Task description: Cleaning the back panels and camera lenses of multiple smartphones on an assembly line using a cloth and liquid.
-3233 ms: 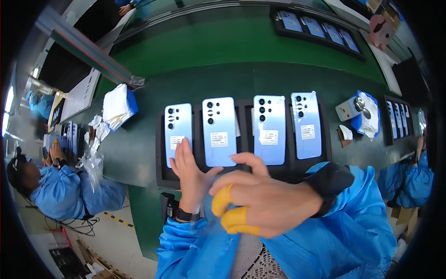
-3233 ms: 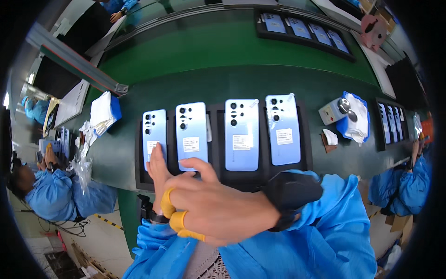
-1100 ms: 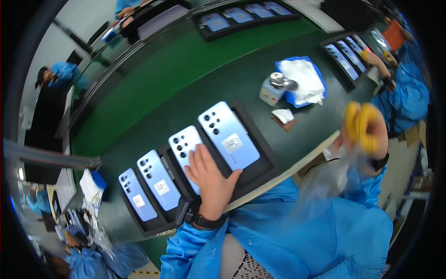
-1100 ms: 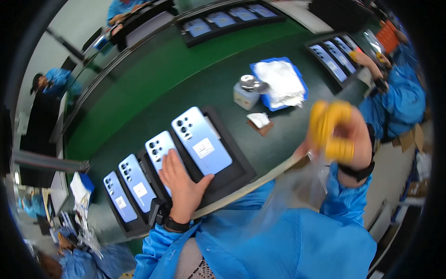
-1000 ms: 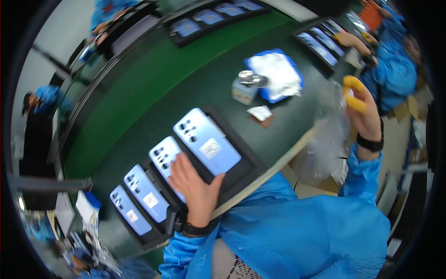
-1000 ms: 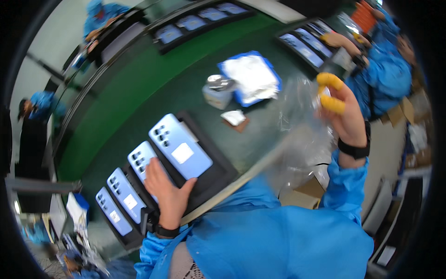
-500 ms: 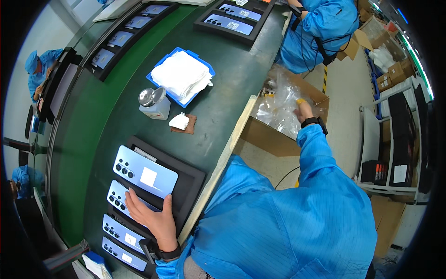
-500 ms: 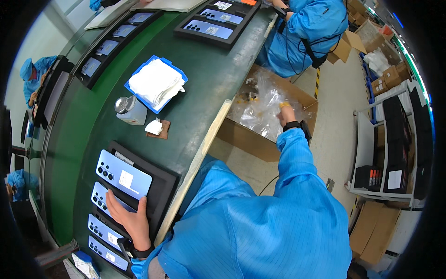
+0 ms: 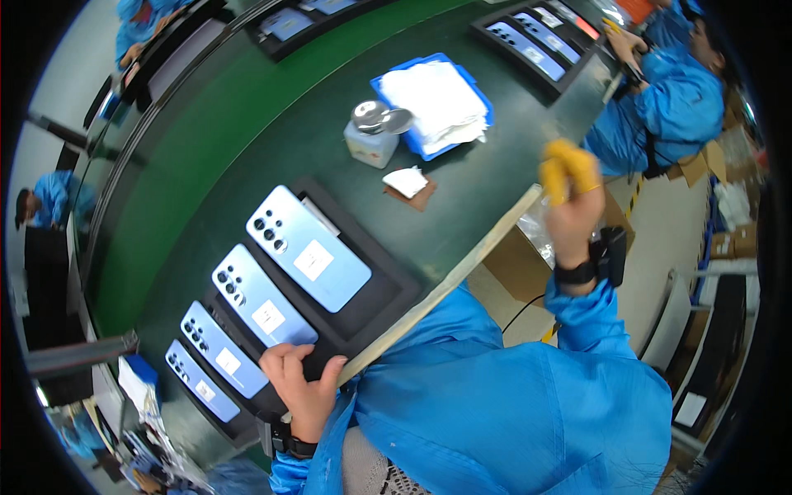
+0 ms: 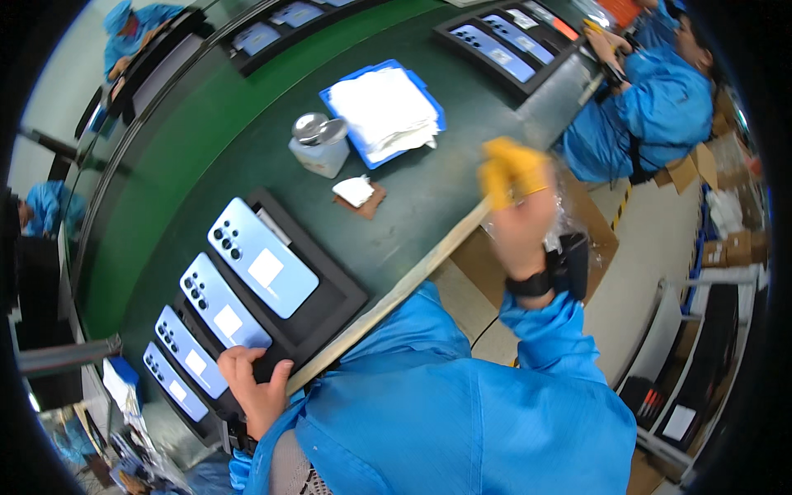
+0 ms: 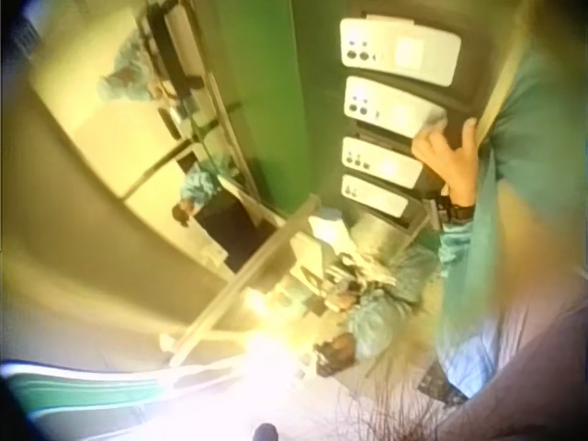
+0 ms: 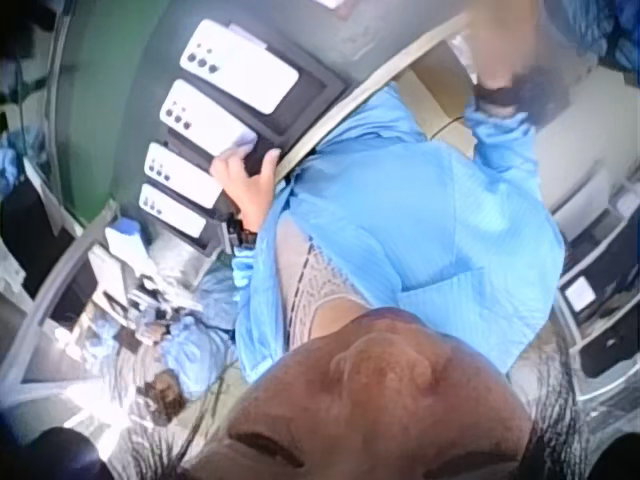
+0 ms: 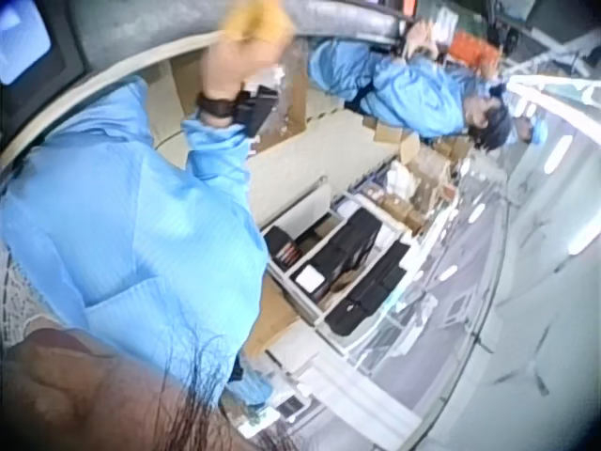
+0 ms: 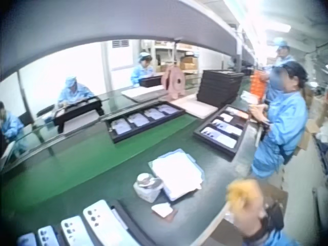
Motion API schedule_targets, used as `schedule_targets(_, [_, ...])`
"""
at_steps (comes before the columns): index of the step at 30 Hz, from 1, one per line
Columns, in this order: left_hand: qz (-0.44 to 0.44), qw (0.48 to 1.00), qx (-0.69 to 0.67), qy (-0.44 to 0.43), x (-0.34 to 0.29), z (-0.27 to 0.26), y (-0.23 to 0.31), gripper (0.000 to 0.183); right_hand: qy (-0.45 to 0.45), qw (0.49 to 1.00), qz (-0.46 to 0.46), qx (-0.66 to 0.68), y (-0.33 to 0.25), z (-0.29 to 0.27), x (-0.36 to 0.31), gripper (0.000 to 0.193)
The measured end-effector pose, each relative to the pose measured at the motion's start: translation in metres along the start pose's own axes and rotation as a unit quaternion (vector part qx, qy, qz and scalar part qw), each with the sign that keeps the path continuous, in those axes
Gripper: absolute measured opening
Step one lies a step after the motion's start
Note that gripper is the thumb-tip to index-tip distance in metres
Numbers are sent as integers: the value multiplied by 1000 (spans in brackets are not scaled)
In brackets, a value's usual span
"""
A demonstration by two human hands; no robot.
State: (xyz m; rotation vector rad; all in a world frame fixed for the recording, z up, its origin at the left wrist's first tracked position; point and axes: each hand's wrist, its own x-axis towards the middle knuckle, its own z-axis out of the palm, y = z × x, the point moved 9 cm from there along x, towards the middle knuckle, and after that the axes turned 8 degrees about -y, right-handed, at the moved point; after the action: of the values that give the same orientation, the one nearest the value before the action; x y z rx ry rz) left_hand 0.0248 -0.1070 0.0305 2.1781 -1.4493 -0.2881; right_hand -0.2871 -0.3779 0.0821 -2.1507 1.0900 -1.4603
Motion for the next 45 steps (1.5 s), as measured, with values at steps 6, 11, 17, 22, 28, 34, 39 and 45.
schedule_targets(6, [-7,999,-51,15,-16,5,-7,48,-304,947,-76,-75,-64,153,-23,24])
schedule_targets(11, [-33,994,-105,20,-16,0,-12,45,-276,946,-44,-163,-47,171,-20,25])
schedule_targets(17, [-17,980,-192,43,0,-18,-9,35,-305,871,221,315,-58,171,-23,26])
schedule_targets(22, [-111,835,-533,-78,37,17,1,28,-423,573,392,583,-112,198,-63,28])
schedule_targets(28, [-146,715,-664,-164,34,37,9,34,-454,491,457,586,-136,211,-89,30])
schedule_targets(34, [-147,627,-749,-152,27,32,8,33,-470,496,442,580,-145,216,-96,29])
schedule_targets(39, [-165,643,-737,-130,21,28,2,29,-503,603,389,482,-144,213,-89,26])
schedule_targets(45, [-171,701,-684,-111,25,23,0,26,-442,871,-101,191,-196,176,-49,35])
